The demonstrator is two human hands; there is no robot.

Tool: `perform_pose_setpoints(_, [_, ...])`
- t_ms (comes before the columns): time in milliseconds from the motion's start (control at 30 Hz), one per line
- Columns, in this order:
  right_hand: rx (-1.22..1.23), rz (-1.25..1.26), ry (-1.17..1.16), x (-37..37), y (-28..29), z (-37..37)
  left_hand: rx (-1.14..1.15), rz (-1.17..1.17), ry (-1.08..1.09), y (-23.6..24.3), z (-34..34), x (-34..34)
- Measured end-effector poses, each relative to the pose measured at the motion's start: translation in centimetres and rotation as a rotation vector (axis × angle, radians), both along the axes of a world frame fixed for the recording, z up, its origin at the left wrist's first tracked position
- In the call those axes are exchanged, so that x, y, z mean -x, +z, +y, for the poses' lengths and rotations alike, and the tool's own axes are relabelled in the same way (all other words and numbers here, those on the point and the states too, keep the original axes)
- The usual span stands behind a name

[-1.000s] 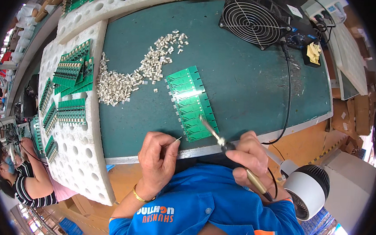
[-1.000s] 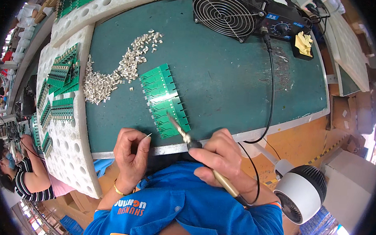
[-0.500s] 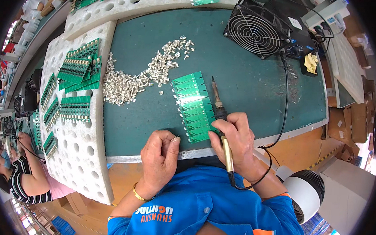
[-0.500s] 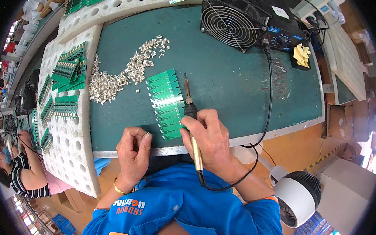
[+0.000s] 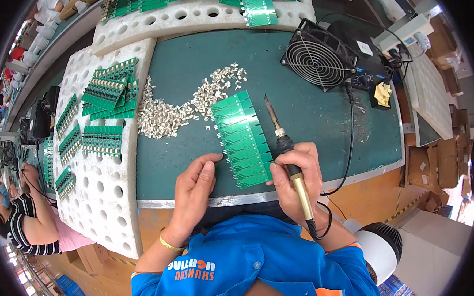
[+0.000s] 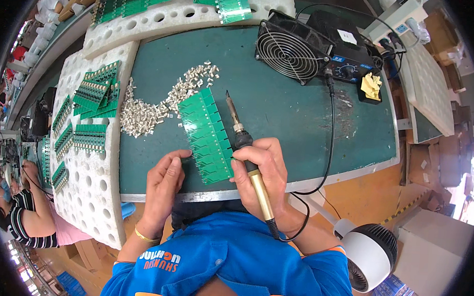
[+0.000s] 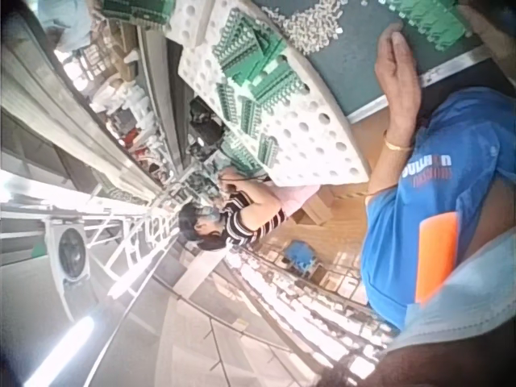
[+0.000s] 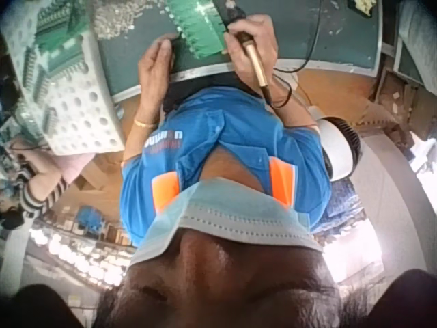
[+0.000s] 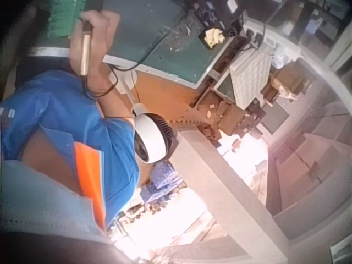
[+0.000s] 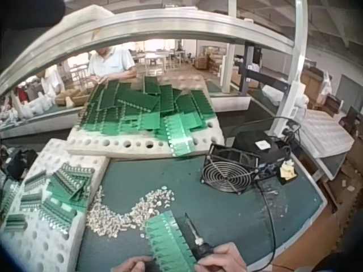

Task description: The person picks up circuit board strips and solders components onto them using a soldering iron and solder wire.

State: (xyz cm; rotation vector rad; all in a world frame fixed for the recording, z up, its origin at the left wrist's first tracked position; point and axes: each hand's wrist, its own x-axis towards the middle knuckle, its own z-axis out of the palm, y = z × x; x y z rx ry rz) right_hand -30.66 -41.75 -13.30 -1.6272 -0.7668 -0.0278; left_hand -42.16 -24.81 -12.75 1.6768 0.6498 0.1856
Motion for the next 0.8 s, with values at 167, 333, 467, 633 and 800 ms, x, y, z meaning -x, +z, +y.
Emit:
perform_pose_setpoints(167, [-0.131,0.069,0.051,-0.6,0.9,1.3,0.466,-0.11,0.026,1.1,1.1,-1.1])
perform_pose_setpoints(333, [-0.082,0.002,0.069,-1.8,2.1,2.7,0.471,-0.188,0.052,2.6,1.5,-2.5])
perform_pose_setpoints(467, [0.056,-0.156,0.065,-2.5,3.1,3.5,0.502,-0.217,0.057,3.0,1.7,-3.1])
perform_pose_setpoints(633, [0.074,-0.25,0.063,-2.4,3.7,4.1,0.478,-0.243,0.071,3.2,1.5,-3.3])
perform_pose_setpoints(800, [0.081,-0.278,0.062,-2.2,3.8,4.2,0.421,-0.277,0.09,3.5,1.1,-3.1])
